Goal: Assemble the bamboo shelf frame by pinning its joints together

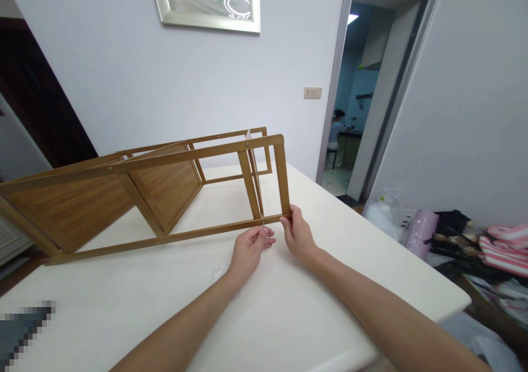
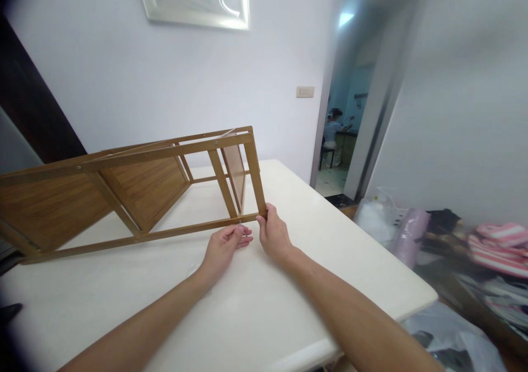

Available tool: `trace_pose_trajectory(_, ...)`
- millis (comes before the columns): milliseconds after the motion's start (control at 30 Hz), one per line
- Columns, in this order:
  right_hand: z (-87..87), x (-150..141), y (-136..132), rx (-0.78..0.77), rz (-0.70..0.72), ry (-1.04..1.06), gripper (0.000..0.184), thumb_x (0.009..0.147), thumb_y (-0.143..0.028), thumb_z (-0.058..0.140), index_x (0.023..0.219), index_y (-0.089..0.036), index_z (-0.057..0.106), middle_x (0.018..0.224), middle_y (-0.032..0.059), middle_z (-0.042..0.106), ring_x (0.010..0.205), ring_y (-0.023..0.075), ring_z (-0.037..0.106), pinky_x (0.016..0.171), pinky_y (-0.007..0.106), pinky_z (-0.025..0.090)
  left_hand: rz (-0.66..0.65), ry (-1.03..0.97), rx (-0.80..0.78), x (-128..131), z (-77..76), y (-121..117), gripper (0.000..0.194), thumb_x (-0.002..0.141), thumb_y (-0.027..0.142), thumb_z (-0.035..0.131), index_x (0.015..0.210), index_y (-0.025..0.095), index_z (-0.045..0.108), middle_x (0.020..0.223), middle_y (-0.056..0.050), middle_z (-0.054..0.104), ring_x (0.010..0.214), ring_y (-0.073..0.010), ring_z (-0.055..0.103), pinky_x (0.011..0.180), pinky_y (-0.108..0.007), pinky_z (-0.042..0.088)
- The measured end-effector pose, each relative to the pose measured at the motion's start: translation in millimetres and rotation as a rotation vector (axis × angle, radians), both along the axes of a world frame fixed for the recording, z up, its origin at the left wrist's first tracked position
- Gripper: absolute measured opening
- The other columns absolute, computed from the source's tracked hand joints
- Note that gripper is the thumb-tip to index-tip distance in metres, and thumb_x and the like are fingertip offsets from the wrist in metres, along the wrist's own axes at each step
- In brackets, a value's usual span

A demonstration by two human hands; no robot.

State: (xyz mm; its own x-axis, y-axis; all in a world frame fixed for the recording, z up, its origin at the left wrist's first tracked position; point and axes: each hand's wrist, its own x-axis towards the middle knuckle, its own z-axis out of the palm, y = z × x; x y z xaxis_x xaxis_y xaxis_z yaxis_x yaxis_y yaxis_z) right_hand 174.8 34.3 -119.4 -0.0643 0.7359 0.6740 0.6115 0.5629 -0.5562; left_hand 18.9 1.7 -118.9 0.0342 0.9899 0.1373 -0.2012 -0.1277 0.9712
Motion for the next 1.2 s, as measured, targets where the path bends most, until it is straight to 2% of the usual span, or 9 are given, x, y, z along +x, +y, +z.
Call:
trace_pose_trajectory(167, 0.2, 0.3, 0.0, -0.003, 0.006, 0.0, 0.027, 0.094, -0.03, 0.037, 0.12, -0.02, 0.039, 0.089, 0.0061, 0.063, 0.071, 0.0207, 0.062, 0.064, 0.033, 0.049, 0.002, -0.093, -0.085, 6.0, 10.9, -9.0, 0.052, 0.064, 0.061, 0.074, 0.081, 0.012, 0.068, 0.089, -0.012, 0.072, 0.079, -0.024, 0.072, 0.079, -0.039, 0.057)
trace_pose_trajectory(267, 0.1, 0.6, 0.4, 0.001, 0.018, 0.008, 0.027, 0.094, -0.03, 0.037, 0.12, -0.021, 0.039, 0.089, 0.0055, 0.063, 0.073, 0.0207, 0.063, 0.066, 0.033, 0.05, -0.007, -0.137, -0.114, 8.1, 13.7, -13.3, 0.05, 0.065, 0.06, 0.074, 0.08, 0.013, 0.066, 0.091, -0.011, 0.071, 0.081, -0.0232, 0.072, 0.083, -0.039, 0.056)
trace_pose_trajectory(667, 2.3, -0.7, -2.9, -0.002, 0.028, 0.016, 0.029, 0.094, -0.03, 0.037, 0.121, -0.019, 0.039, 0.09, 0.0061, 0.064, 0.074, 0.0205, 0.063, 0.066, 0.033, 0.051, -0.02, -0.267, -0.155, 7.3, 7.4, -15.6, 0.037, 0.076, 0.049, 0.072, 0.084, 0.013, 0.067, 0.092, -0.012, 0.072, 0.088, -0.0211, 0.07, 0.092, -0.04, 0.053)
trace_pose_trajectory(1033, 3.8, -1.9, -4.8, -0.024, 0.038, 0.035, 0.029, 0.094, -0.03, 0.038, 0.121, -0.021, 0.04, 0.092, 0.0063, 0.064, 0.076, 0.0202, 0.063, 0.068, 0.033, 0.051, -0.116, -0.44, -0.187, 9.2, 8.6, -15.8, 0.023, 0.084, 0.036, 0.067, 0.085, 0.013, 0.066, 0.091, -0.011, 0.073, 0.092, -0.0203, 0.07, 0.098, -0.04, 0.05)
trace_pose_trajectory(1200, 1.9, -1.8, -3.5, -0.035, 0.03, 0.039, 0.029, 0.093, -0.03, 0.039, 0.12, -0.02, 0.04, 0.089, 0.0056, 0.065, 0.075, 0.0199, 0.063, 0.068, 0.033, 0.051, -0.171, -0.513, -0.195, 9.7, 12.2, -13.9, 0.017, 0.088, 0.028, 0.061, 0.085, 0.013, 0.068, 0.097, -0.012, 0.073, 0.104, -0.0218, 0.067, 0.101, -0.039, 0.049)
